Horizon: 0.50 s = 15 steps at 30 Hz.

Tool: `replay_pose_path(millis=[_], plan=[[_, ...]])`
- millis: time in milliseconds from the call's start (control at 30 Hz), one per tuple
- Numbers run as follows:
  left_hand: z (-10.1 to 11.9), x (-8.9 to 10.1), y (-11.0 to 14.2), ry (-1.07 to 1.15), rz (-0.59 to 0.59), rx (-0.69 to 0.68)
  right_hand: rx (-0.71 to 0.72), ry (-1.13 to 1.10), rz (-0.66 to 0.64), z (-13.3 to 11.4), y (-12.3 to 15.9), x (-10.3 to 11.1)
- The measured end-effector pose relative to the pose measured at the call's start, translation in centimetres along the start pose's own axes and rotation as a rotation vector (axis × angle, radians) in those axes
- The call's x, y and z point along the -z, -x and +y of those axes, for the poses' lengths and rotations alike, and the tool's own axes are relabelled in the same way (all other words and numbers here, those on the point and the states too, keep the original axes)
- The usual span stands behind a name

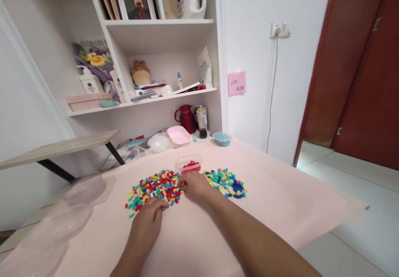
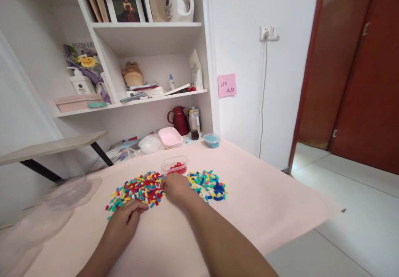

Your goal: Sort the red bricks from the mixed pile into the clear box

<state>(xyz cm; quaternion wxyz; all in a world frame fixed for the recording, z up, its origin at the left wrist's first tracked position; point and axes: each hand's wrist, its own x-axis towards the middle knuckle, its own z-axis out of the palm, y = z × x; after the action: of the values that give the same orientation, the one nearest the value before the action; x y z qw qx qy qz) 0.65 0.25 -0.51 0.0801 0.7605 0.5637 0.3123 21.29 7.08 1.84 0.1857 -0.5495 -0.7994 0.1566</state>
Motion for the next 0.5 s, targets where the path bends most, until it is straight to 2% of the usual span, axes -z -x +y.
replay_pose_path(millis=[300,400,500], plan=[[0.3,0.1,0.1,-0.005,-0.001,-0.014,-0.011,-0.15,0.057,0.4,-0.4,-0.3],[0.3,0.1,0.1,-0.008,-0.005,-0.012,-0.02,-0.511,0.061,0.3,-0.7,-0.6],[0.4,0.1,0.2,-0.012,-0.004,-0.006,-0.064,-0.967,-0.036,0.1,-0.9,-1.2]])
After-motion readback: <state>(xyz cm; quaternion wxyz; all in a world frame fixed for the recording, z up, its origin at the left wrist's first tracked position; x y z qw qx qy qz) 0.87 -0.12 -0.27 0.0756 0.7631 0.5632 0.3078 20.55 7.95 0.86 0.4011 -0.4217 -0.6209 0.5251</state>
